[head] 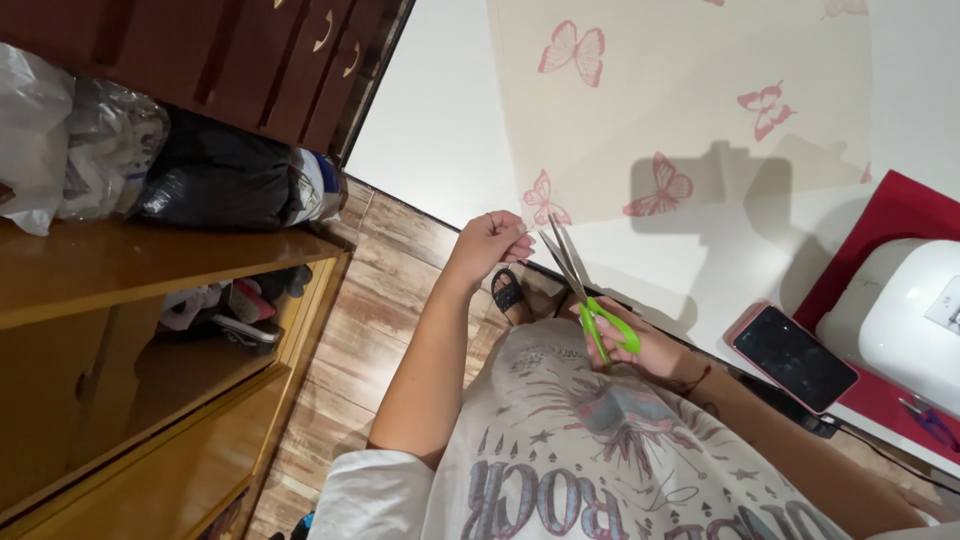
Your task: Sorting through fabric pieces and cutting specific shapes from patterned cloth using scissors.
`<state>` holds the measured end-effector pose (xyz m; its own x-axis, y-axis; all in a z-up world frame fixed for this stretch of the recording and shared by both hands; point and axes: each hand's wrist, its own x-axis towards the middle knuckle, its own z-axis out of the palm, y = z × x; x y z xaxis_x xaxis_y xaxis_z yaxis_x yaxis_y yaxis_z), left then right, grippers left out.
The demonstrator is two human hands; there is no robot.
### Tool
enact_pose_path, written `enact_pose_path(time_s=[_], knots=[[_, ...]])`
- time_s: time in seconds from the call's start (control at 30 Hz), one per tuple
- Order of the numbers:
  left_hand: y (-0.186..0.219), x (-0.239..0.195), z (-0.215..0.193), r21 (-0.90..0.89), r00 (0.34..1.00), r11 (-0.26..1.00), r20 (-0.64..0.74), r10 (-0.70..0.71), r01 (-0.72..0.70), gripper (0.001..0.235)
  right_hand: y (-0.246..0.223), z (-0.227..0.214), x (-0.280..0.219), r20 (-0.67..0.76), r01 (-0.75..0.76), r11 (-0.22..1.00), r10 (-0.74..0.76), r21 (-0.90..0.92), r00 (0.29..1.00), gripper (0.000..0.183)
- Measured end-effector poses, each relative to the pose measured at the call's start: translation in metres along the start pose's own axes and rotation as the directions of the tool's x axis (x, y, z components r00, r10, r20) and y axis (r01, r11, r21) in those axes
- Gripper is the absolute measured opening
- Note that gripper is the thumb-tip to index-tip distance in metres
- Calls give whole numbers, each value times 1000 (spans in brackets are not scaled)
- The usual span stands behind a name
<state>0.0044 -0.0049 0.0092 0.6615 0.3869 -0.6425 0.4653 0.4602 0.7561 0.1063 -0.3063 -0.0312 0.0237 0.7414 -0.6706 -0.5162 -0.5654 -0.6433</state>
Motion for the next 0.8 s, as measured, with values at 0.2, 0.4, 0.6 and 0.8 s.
enact_pose_path(time_s=[0.2, 0.4, 0.6, 0.8], knots=[[-4, 5, 8, 1, 1000, 1000, 17, -24, 24, 18, -55, 36, -18, 11, -11, 1000, 11, 2, 1000, 64], [-2, 4, 12, 13, 998, 999, 45, -36, 35, 16, -67, 50, -12, -14, 19, 999, -19, -40, 1000, 68], [-2, 7, 14, 63, 996, 997, 72, -50, 45, 16, -78, 65, -2, -96, 51, 998, -49, 23, 994, 67], [-10, 11, 14, 88, 996, 995, 78, -45, 38, 16, -74, 70, 8, -153, 79, 995, -70, 54, 986, 67]])
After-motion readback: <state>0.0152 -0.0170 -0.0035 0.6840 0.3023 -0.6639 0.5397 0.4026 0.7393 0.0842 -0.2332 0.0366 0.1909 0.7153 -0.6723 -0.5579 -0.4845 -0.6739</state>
